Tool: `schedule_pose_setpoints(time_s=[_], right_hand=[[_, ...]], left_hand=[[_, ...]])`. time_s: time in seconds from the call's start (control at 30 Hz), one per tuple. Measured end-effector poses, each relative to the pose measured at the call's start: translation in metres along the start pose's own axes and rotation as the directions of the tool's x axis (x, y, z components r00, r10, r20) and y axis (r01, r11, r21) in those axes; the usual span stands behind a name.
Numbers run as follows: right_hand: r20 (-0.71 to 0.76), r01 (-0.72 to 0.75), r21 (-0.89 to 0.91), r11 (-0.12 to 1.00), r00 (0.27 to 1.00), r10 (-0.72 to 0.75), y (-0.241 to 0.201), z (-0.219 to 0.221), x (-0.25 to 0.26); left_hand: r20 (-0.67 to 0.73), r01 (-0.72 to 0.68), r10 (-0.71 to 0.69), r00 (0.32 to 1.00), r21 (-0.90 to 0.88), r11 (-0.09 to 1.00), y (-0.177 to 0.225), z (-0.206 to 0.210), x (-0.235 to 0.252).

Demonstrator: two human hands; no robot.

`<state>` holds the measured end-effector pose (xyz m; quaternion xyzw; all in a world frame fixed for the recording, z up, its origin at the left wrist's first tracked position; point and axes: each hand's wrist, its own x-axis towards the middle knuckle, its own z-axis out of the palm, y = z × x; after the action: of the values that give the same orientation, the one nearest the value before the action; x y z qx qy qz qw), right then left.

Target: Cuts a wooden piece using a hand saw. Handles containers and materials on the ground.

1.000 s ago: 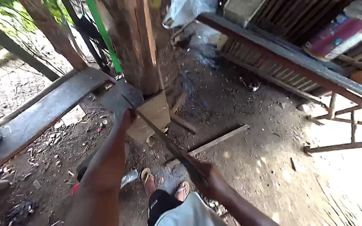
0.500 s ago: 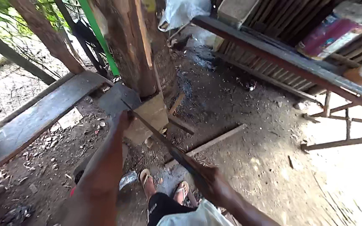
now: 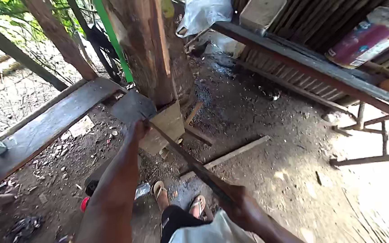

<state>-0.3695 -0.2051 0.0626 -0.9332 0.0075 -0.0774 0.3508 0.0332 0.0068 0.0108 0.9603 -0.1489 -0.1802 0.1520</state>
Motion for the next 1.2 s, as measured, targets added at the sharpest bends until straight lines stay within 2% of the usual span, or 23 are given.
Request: schedule_pose_setpoints(time_s=[0.03,0.1,0.17,0.27,0.3,0.37,0.5,0.57,0.63,0.73,0.8,0.9,0.97,1.03,1.1,1.2], right_hand=[[-0.036,0.009,-0.012,1.0,0.999,-0.009,-0.004,-0.008,-0.031],[-0.074,0.03,-0.046,0.998,0.997,-0.034,-0.005,-0.014,-0.036],[-0.038,0.023,-0.064,0.998,0.999,-0.026,0.0,0.006,0.015],[0.111,-0.096,-0.007,0.995,0.989,0.097,-0.012,0.044,0.131],[0.119,-0.114,0.008,0.993,0.987,0.112,-0.014,0.054,0.148],[0.114,-0.103,0.049,0.993,0.989,0.097,-0.013,0.048,0.131],[-0.028,-0.009,0.022,1.0,1.0,0.01,-0.004,-0.01,-0.004],[-0.072,0.022,-0.012,1.0,0.997,-0.023,-0.007,-0.02,-0.027],[-0.049,0.019,-0.047,0.999,0.999,-0.022,-0.004,-0.001,0.009],[0.098,-0.071,-0.014,0.997,0.993,0.072,-0.01,0.046,0.117],[0.13,-0.107,0.001,0.994,0.986,0.106,-0.02,0.051,0.151],[0.084,-0.077,0.01,0.997,0.994,0.076,-0.019,0.019,0.079],[0.004,-0.027,-0.015,1.0,1.0,0.027,-0.016,-0.01,0.012],[-0.034,0.004,-0.028,1.0,0.999,-0.005,-0.02,-0.026,-0.02],[-0.04,0.019,-0.067,0.998,0.999,-0.022,-0.018,-0.012,0.004],[0.121,-0.083,-0.052,0.995,0.989,0.089,-0.021,0.031,0.113]], left_hand=[[0.025,0.021,-0.021,0.999,0.011,1.0,0.0,0.007,-0.001],[0.015,0.055,-0.055,0.998,0.034,0.998,0.005,0.01,0.004],[0.004,0.054,-0.054,0.999,0.047,0.997,0.011,0.009,0.002],[-0.054,0.032,-0.03,0.998,0.046,0.998,0.012,0.009,-0.006],[-0.064,0.01,-0.008,0.998,0.033,0.999,0.007,0.011,-0.005],[-0.062,-0.031,0.033,0.998,0.028,0.999,-0.002,0.012,-0.001],[0.003,0.008,-0.008,1.0,0.022,1.0,0.003,0.009,0.005],[-0.016,0.028,-0.027,1.0,0.04,0.999,0.009,0.007,-0.001],[-0.03,0.033,-0.031,0.999,0.063,0.997,0.008,0.011,0.001],[-0.067,0.037,-0.035,0.997,0.036,0.999,0.008,0.017,-0.006],[-0.096,0.008,-0.007,0.995,0.011,1.0,0.003,0.011,-0.005],[-0.053,-0.035,0.035,0.998,-0.003,0.999,0.001,0.009,-0.005],[0.012,0.012,-0.013,1.0,0.036,0.999,0.006,0.003,0.002],[0.016,0.039,-0.04,0.999,0.056,0.998,0.006,0.007,0.003],[-0.003,0.061,-0.061,0.998,0.079,0.995,0.005,0.012,0.005],[-0.061,0.066,-0.064,0.996,0.035,0.997,0.006,0.021,0.001]])
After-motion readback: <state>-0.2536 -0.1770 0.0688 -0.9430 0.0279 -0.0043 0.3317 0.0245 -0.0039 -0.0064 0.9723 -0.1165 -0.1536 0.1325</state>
